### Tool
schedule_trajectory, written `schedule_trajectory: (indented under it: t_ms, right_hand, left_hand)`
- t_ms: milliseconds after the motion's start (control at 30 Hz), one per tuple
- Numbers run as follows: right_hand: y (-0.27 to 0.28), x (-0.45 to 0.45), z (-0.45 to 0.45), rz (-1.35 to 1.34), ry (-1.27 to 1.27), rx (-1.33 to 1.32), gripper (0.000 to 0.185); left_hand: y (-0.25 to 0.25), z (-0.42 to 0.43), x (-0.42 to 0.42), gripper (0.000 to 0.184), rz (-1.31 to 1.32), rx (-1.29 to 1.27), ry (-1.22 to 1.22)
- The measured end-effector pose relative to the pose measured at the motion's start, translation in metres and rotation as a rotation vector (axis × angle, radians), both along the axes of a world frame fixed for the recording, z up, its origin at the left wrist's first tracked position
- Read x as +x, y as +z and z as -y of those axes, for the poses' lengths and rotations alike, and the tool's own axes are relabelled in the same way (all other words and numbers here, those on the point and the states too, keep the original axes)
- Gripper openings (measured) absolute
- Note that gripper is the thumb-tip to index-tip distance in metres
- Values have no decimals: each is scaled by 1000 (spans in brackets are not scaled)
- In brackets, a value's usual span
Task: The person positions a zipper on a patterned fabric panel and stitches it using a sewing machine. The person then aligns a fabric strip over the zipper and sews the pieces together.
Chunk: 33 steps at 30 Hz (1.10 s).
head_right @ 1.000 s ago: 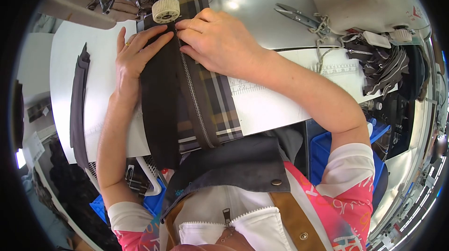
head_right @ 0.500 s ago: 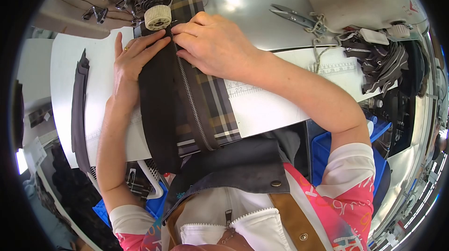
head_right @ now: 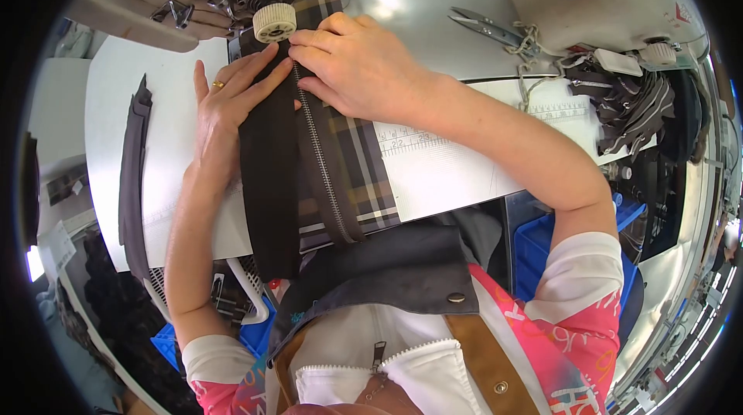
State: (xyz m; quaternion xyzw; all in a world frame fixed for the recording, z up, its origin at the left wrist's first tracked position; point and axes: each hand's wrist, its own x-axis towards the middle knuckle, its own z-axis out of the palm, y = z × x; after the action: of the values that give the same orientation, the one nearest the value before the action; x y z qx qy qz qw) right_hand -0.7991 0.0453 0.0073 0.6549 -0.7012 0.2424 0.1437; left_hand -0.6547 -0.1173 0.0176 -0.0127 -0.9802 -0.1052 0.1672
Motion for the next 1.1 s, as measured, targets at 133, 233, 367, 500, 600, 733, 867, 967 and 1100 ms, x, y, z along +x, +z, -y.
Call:
schedule_trajectory:
  t_ms: [133, 233, 367, 500, 600, 733, 867, 967, 1100]
  right_hand:
    - [0, 1, -1, -26, -6, 3, 34]
    - [-2, -1, 2, -59, -21, -17, 34]
    - [-3, -3, 4, 10, -12, 4, 35]
    - [39, -3, -29, -46, 13, -76, 37]
    - [103, -38, -116, -529, -691, -208, 33]
    - [190, -208, -240, -518, -882, -703, 56]
    - [181, -293, -323, 327, -772, -996, 49]
    - [154, -321, -370, 691, -615, -1112, 44]
    - [127, -319, -388, 832, -540, -1189, 37]
  left_hand:
    - [-2, 0, 0, 48, -10, 12, 13]
    - [-1, 1, -2, 46, -21, 35, 10]
    - [-3, 3, -6, 43, -20, 31, 22]
    - [-1, 1, -6, 42, -31, 40, 25]
    - [-1, 0, -6, 42, -30, 61, 29]
    - [-3, 0, -6, 43, -29, 85, 36]
    - [-4, -1, -7, 43, -32, 91, 49]
    - [-7, 0, -8, 43, -38, 98, 53]
    - [-5, -1, -8, 44, -31, 98, 65]
